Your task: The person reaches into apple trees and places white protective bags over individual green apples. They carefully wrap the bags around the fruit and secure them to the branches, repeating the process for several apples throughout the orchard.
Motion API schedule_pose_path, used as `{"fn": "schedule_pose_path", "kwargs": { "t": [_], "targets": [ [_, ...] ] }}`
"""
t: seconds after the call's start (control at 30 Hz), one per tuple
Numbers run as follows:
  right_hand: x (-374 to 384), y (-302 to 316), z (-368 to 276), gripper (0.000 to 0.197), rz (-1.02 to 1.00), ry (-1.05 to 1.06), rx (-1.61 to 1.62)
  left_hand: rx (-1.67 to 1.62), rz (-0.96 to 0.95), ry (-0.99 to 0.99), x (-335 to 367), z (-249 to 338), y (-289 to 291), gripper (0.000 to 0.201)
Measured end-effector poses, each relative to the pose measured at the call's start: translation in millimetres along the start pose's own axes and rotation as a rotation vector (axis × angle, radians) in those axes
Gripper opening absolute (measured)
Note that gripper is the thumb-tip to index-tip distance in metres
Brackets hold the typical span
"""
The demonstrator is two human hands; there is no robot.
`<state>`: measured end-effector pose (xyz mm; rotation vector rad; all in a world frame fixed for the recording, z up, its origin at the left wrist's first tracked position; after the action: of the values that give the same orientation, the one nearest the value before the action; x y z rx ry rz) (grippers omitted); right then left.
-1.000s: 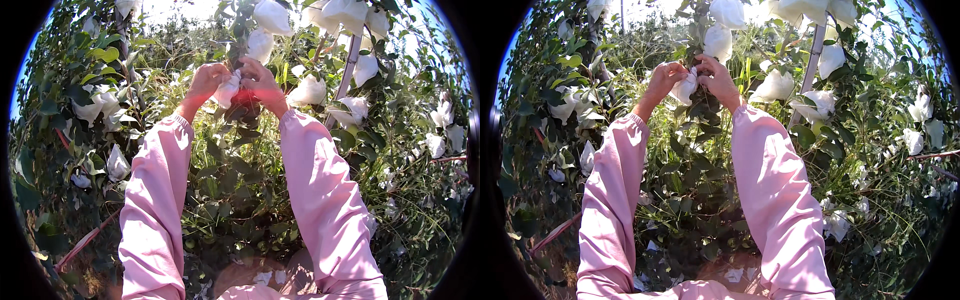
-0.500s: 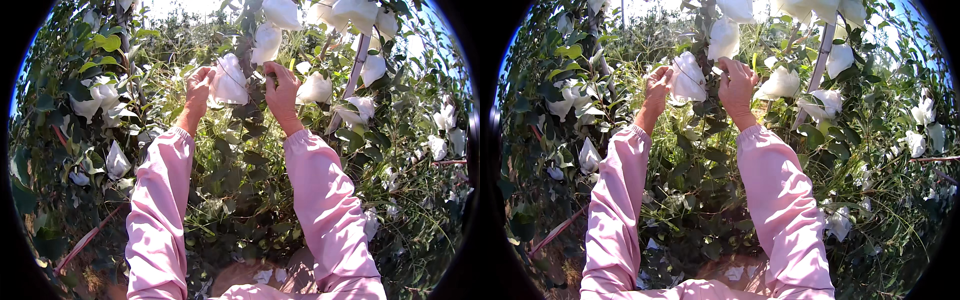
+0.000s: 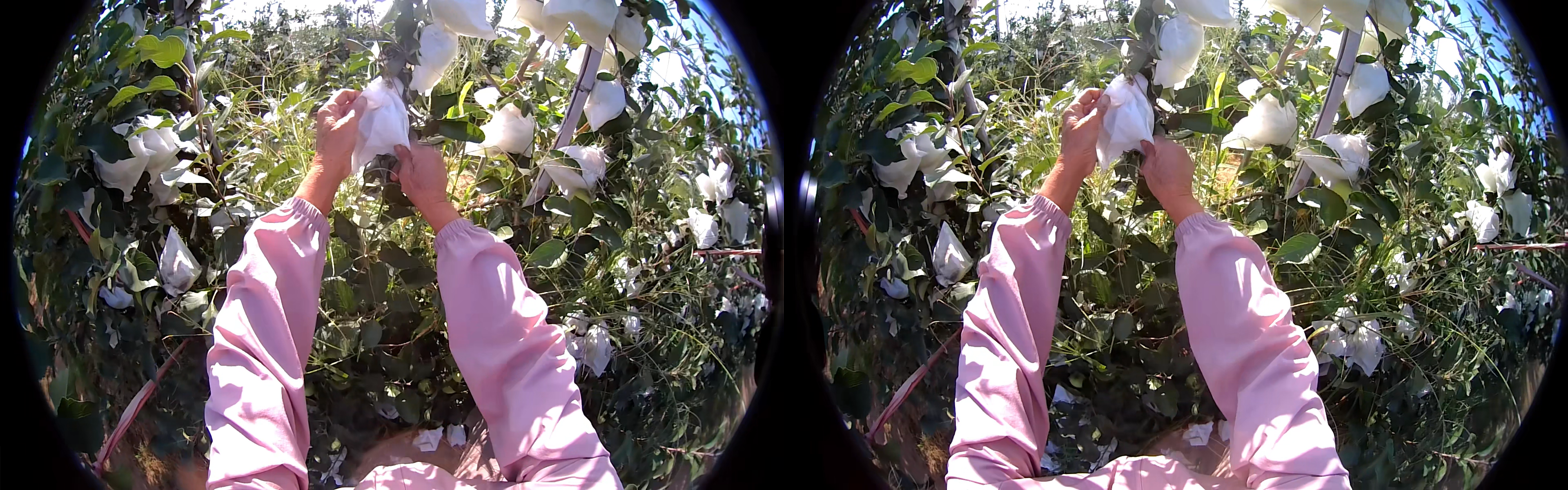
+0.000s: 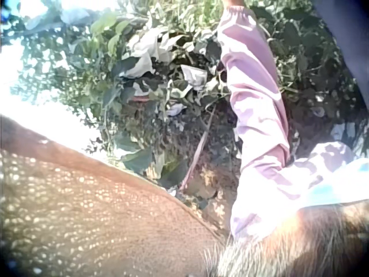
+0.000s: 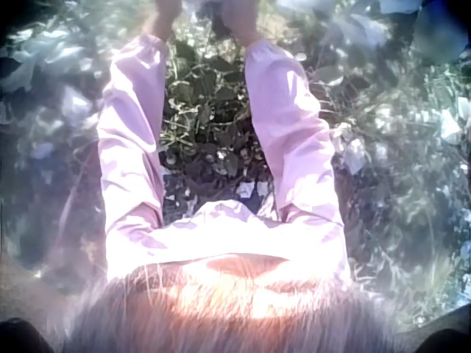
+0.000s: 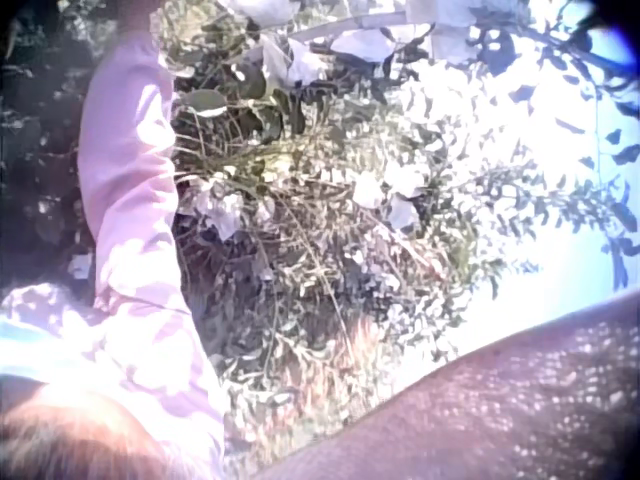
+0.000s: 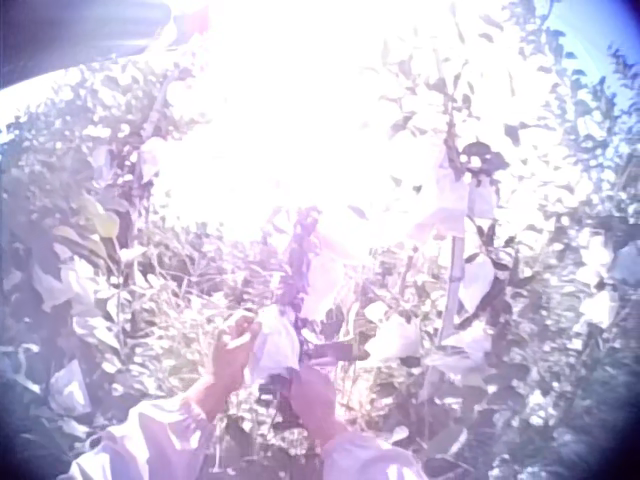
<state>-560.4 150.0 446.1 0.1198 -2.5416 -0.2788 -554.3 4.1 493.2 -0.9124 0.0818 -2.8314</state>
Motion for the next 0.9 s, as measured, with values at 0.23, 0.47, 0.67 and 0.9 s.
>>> {"fn": "schedule_pose_path", "kwargs": {
  "t": [0.23, 0.47, 0.67, 0.9],
  "targets": [
    [-28, -16, 10, 0.032, -0.016, -0.418, 0.783, 0.019, -0.300, 0.054, -26, -2, -22, 0.048],
    [-22, -30, 25, 0.025, -0.050, -0.178, 0.573, -0.051, -0.157, 0.158, -13, -46, -5, 0.031],
    [-24, -19, 41, 0.029, -0.077, -0.178, 0.190, -0.307, -0.107, 0.434, -5, -87, -13, 0.040],
    [-64, -18, 81, 0.031, -0.102, -0.087, -0.112, -0.217, -0.180, 0.530, -66, -119, -18, 0.045]
  ]
}}
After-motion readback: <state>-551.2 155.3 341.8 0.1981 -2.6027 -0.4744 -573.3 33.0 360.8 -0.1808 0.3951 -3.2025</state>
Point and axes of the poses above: each hand's wrist, its own x-axis towards the middle knuckle, its own y-axis out of the back of the hand, z = x × y, the point moved 4 cm from there along x, towards the middle knuckle, and after that the axes turned 14 degrees about x, right-handed, at the moved point
